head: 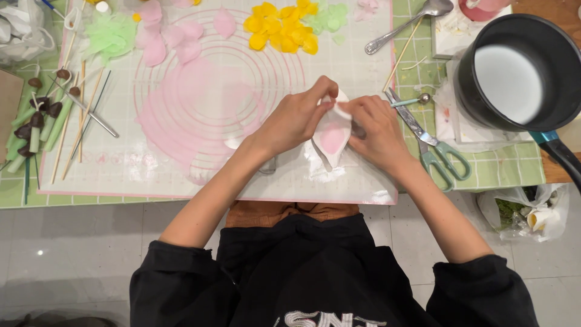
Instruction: Shape and assemble wax pieces to create flower petals on a template.
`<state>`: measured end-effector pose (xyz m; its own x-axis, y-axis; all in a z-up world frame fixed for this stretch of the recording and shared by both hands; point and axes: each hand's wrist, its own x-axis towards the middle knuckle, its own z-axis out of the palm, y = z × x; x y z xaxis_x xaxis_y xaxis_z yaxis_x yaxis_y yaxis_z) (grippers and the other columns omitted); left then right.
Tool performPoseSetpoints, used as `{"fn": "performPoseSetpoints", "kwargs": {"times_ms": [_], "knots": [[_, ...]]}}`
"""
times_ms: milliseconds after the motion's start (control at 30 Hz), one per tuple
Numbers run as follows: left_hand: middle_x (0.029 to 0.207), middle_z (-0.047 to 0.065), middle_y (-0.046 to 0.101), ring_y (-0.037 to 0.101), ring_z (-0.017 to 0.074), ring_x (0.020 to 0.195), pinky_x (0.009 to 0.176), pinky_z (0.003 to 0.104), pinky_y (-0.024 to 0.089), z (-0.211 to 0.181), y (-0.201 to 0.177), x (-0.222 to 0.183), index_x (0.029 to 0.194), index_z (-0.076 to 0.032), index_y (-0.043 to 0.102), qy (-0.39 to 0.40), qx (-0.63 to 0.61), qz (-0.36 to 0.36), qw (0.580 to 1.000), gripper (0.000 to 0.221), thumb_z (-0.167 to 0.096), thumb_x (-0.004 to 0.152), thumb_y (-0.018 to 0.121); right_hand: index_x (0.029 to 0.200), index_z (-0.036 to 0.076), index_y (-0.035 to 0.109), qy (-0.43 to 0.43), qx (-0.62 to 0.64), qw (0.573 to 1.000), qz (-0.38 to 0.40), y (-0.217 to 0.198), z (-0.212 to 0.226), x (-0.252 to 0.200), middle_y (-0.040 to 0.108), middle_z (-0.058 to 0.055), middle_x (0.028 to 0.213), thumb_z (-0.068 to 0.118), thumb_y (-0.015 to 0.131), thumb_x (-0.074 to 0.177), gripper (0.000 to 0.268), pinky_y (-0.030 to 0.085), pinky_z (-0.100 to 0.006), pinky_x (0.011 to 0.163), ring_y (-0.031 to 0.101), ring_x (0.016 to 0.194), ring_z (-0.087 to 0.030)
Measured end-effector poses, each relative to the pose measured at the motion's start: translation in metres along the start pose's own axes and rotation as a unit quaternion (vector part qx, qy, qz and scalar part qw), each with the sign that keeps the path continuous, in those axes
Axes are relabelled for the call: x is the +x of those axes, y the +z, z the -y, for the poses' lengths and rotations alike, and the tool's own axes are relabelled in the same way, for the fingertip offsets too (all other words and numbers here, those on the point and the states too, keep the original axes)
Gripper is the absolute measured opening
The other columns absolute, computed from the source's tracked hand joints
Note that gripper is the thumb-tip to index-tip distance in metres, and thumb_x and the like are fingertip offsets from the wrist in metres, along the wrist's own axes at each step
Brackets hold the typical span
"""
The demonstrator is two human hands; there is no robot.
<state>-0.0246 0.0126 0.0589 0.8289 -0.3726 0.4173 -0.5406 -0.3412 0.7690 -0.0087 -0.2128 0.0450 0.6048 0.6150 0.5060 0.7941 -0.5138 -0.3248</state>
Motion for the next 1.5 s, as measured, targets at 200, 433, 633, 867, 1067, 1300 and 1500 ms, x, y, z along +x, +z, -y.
{"fn": "performPoseSetpoints", "kwargs": {"times_ms": [200, 433, 633, 867, 1067, 1300, 1500], "knots": [[0.130, 0.012, 0.063, 0.071, 0.0345, 0.084, 0.068, 0.043, 0.054, 0.010, 0.008, -0.015, 0.089, -0.002, 0.060, 0.018, 0.159, 0.025, 0.987, 0.012, 0.009, 0.083, 0.059, 0.104, 0.003, 0.065, 0.378, 0.084, 0.915, 0.114, 0.006, -0.001, -0.019, 0.074, -0.013, 0.087, 0.014, 0.081, 0.091, 0.024, 0.052, -0.032, 0.069, 0.065, 0.075, -0.019], [0.121, 0.012, 0.063, 0.072, 0.0327, 0.086, 0.072, 0.042, 0.057, -0.012, 0.009, -0.035, 0.107, -0.002, 0.067, 0.000, 0.075, 0.000, 0.997, 0.021, -0.001, 0.086, 0.068, 0.130, 0.002, 0.057, 0.429, 0.552, 0.714, 0.042, -0.004, 0.000, -0.026, 0.074, -0.014, 0.111, 0.008, 0.054, 0.097, 0.033, 0.062, -0.027, 0.074, 0.075, 0.090, -0.015], [0.117, 0.011, 0.061, 0.071, 0.0318, 0.086, 0.070, 0.043, 0.055, -0.013, 0.020, -0.040, 0.104, 0.000, 0.066, 0.001, 0.127, -0.026, 0.992, 0.035, -0.022, 0.083, 0.084, 0.143, 0.000, 0.044, 0.363, 0.572, 0.733, 0.059, 0.001, 0.011, -0.029, 0.071, -0.017, 0.124, -0.005, 0.069, 0.090, 0.059, 0.057, -0.026, 0.088, 0.072, 0.101, -0.015], [0.118, 0.010, 0.062, 0.071, 0.0302, 0.088, 0.071, 0.042, 0.055, -0.011, 0.021, -0.044, 0.101, -0.001, 0.070, -0.012, 0.147, -0.022, 0.989, 0.023, -0.016, 0.087, 0.080, 0.141, 0.000, 0.042, 0.369, 0.587, 0.720, 0.038, 0.009, 0.018, -0.033, 0.070, -0.020, 0.123, -0.008, 0.070, 0.088, 0.060, 0.058, -0.029, 0.091, 0.073, 0.102, -0.018], [0.118, 0.011, 0.066, 0.068, 0.0273, 0.105, 0.088, 0.038, 0.055, -0.001, 0.014, -0.047, 0.094, -0.005, 0.076, -0.047, 0.048, -0.100, 0.993, 0.011, -0.013, 0.086, 0.078, 0.135, -0.002, 0.051, 0.413, 0.518, 0.745, 0.082, 0.001, 0.007, -0.046, 0.075, -0.019, 0.109, 0.001, 0.066, 0.092, 0.045, 0.062, -0.031, 0.084, 0.076, 0.091, -0.018], [0.133, 0.006, 0.067, 0.066, 0.0124, 0.113, 0.101, 0.031, 0.050, 0.009, 0.012, -0.053, 0.098, -0.005, 0.079, -0.193, -0.226, -0.057, 0.953, 0.014, -0.017, 0.093, 0.074, 0.111, -0.007, 0.072, 0.432, 0.417, 0.791, 0.114, -0.022, -0.007, -0.059, 0.076, -0.015, 0.091, 0.015, 0.063, 0.100, 0.027, 0.062, -0.031, 0.071, 0.076, 0.078, -0.021], [0.107, 0.007, 0.074, 0.063, 0.0103, 0.100, 0.093, 0.027, 0.049, 0.000, 0.027, -0.055, 0.110, 0.001, 0.078, -0.259, -0.457, -0.106, 0.844, 0.020, -0.014, 0.097, 0.071, 0.114, -0.004, 0.069, 0.372, 0.527, 0.764, -0.023, -0.019, 0.024, -0.044, 0.078, -0.011, 0.101, 0.018, 0.052, 0.104, 0.030, 0.062, -0.031, 0.091, 0.079, 0.096, -0.019]]}}
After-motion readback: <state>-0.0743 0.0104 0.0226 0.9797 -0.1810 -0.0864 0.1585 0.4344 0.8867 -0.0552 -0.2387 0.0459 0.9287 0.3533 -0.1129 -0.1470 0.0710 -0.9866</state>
